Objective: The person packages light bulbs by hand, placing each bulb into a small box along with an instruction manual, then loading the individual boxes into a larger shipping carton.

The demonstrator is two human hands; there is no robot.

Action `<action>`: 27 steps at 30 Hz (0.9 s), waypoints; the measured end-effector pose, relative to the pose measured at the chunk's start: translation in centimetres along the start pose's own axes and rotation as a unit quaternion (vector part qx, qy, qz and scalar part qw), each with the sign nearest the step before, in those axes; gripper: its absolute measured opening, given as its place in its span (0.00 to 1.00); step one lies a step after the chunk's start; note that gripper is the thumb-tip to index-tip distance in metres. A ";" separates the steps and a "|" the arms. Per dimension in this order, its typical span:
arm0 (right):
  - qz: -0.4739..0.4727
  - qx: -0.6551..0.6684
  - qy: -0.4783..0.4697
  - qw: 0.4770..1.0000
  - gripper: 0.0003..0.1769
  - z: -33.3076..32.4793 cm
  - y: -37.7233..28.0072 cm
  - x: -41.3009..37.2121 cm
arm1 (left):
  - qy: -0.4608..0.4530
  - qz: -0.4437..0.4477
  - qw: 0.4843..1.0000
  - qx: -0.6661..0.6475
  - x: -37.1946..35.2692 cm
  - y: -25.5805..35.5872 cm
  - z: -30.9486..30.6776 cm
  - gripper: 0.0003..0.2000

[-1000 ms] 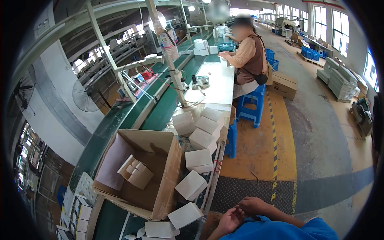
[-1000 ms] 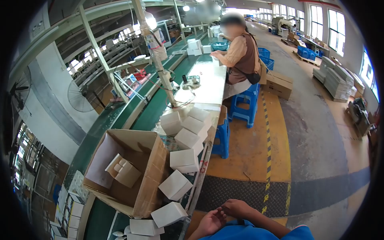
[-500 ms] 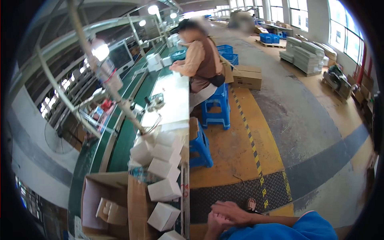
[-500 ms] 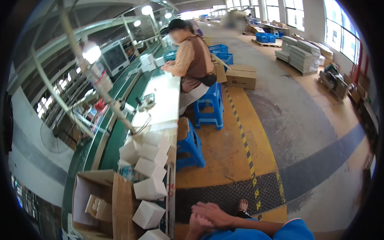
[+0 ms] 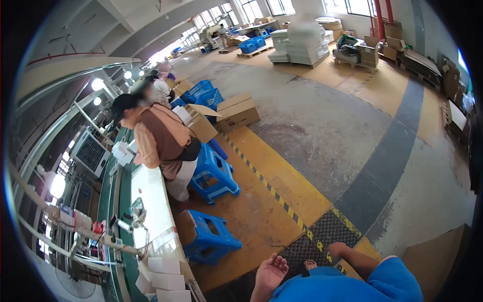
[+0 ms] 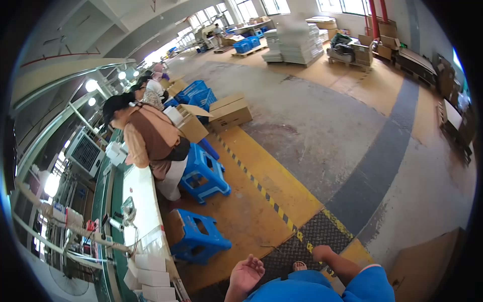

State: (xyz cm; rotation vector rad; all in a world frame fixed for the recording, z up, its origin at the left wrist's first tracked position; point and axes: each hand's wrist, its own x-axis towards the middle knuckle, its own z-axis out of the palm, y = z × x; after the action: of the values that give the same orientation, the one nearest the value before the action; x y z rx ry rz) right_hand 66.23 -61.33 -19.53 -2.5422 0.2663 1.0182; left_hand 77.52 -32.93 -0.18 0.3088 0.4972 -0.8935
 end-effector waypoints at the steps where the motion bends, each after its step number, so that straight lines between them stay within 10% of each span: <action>1: 0.006 0.006 -0.003 1.000 0.19 1.1 1.1 -0.3 | 0.010 -0.031 0.999 0.023 0.9 -0.2 1.1 0.10; 7: 0.071 0.019 -0.140 0.987 0.18 8.4 4.9 -0.1 | 0.033 -0.115 0.989 0.086 7.0 0.4 3.5 0.08; 15: 0.192 0.203 -0.026 0.960 0.20 8.0 7.0 3.9 | 0.013 -0.146 0.984 0.102 15.5 5.7 6.6 0.07; 27: 0.050 0.181 0.114 0.976 0.16 -12.4 3.1 16.1 | 0.026 0.035 0.998 0.051 18.6 18.6 9.4 0.07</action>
State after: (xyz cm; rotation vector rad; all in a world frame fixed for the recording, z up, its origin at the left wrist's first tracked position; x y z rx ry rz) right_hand 84.51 -69.90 -23.40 -2.3230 0.5914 0.6391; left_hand 104.88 -38.56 -1.22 0.4409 0.4879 -0.8452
